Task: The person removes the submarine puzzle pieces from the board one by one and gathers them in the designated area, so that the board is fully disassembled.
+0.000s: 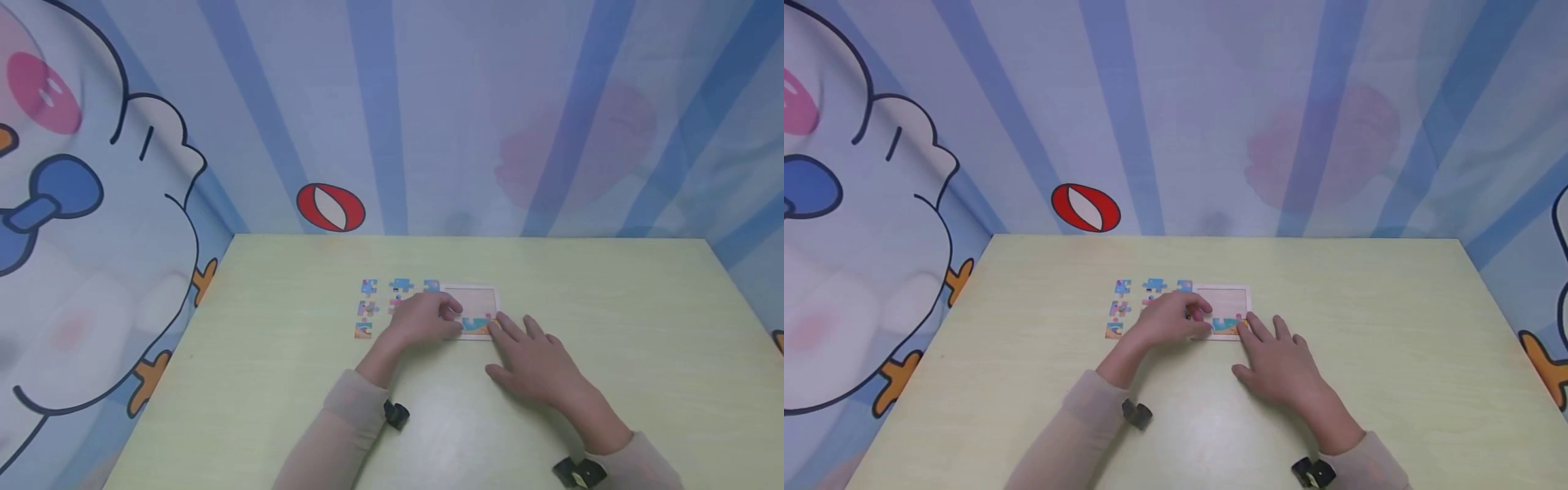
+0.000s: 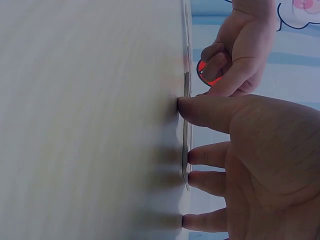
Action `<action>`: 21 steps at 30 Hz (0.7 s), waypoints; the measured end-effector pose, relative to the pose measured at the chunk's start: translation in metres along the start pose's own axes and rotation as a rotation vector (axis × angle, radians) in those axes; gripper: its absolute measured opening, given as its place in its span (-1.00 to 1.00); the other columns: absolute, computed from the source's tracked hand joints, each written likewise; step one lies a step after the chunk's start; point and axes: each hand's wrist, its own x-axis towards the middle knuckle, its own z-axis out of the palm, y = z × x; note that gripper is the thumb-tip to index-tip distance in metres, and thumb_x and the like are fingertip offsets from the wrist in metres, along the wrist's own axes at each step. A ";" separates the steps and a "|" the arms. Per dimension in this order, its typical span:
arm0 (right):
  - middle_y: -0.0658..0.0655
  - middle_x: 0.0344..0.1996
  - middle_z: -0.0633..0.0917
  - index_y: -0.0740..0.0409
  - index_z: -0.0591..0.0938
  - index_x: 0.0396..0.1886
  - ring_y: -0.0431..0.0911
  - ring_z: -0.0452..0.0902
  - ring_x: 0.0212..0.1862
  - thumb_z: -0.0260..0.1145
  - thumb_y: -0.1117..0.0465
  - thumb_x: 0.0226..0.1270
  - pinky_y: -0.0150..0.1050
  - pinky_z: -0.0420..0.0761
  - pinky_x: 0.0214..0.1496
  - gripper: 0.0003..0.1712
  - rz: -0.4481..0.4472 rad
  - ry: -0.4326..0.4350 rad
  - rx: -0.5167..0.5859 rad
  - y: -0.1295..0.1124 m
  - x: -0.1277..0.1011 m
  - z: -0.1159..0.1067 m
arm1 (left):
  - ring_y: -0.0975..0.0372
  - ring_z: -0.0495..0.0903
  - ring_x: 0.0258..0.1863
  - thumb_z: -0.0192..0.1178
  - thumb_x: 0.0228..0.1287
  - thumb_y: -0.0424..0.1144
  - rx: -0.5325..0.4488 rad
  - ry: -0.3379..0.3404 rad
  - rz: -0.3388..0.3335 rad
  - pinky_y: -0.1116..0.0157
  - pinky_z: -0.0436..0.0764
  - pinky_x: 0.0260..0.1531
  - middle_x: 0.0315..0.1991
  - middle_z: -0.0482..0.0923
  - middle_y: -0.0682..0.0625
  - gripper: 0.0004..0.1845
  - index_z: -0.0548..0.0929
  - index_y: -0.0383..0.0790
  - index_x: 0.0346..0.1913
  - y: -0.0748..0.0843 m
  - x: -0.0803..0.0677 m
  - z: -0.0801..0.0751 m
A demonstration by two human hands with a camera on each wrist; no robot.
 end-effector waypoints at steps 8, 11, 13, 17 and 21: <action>0.27 0.55 0.31 0.19 0.34 0.57 0.50 0.13 0.48 0.30 -0.17 0.46 0.47 0.36 0.23 -0.13 -0.007 0.008 0.004 0.001 0.000 0.001 | 0.35 0.56 -0.31 0.42 0.19 -0.07 0.073 0.013 -0.034 0.30 0.52 -0.28 -0.29 0.62 0.23 -0.67 0.75 -0.02 0.01 0.005 0.007 0.014; 0.28 0.55 0.32 0.20 0.35 0.57 0.50 0.14 0.48 0.31 -0.17 0.46 0.46 0.37 0.23 -0.14 -0.011 0.011 0.004 0.001 -0.001 0.000 | 0.33 0.53 -0.34 0.44 0.18 -0.04 0.113 0.019 -0.055 0.31 0.48 -0.34 -0.31 0.57 0.22 -0.66 0.75 -0.01 0.00 0.007 0.007 0.017; 0.28 0.54 0.32 0.20 0.35 0.57 0.50 0.14 0.48 0.31 -0.16 0.46 0.46 0.37 0.23 -0.14 -0.011 0.012 0.005 0.000 -0.001 -0.001 | 0.32 0.52 -0.35 0.45 0.16 -0.03 0.130 0.024 -0.066 0.30 0.47 -0.37 -0.33 0.55 0.21 -0.66 0.75 0.00 -0.01 0.007 0.007 0.019; 0.27 0.54 0.32 0.20 0.36 0.56 0.50 0.14 0.48 0.32 -0.16 0.45 0.46 0.37 0.23 -0.15 -0.007 0.012 0.006 -0.001 -0.002 -0.002 | 0.31 0.52 -0.37 0.49 0.12 -0.03 0.140 0.030 -0.079 0.30 0.45 -0.39 -0.34 0.54 0.20 -0.65 0.75 0.00 -0.03 0.010 0.007 0.020; 0.27 0.54 0.33 0.19 0.37 0.56 0.50 0.14 0.48 0.32 -0.16 0.45 0.46 0.38 0.22 -0.15 -0.006 0.012 0.000 -0.001 -0.002 -0.001 | 0.31 0.51 -0.39 0.51 0.12 -0.02 0.149 0.028 -0.087 0.30 0.44 -0.40 -0.36 0.54 0.20 -0.65 0.75 0.00 -0.04 0.012 0.007 0.020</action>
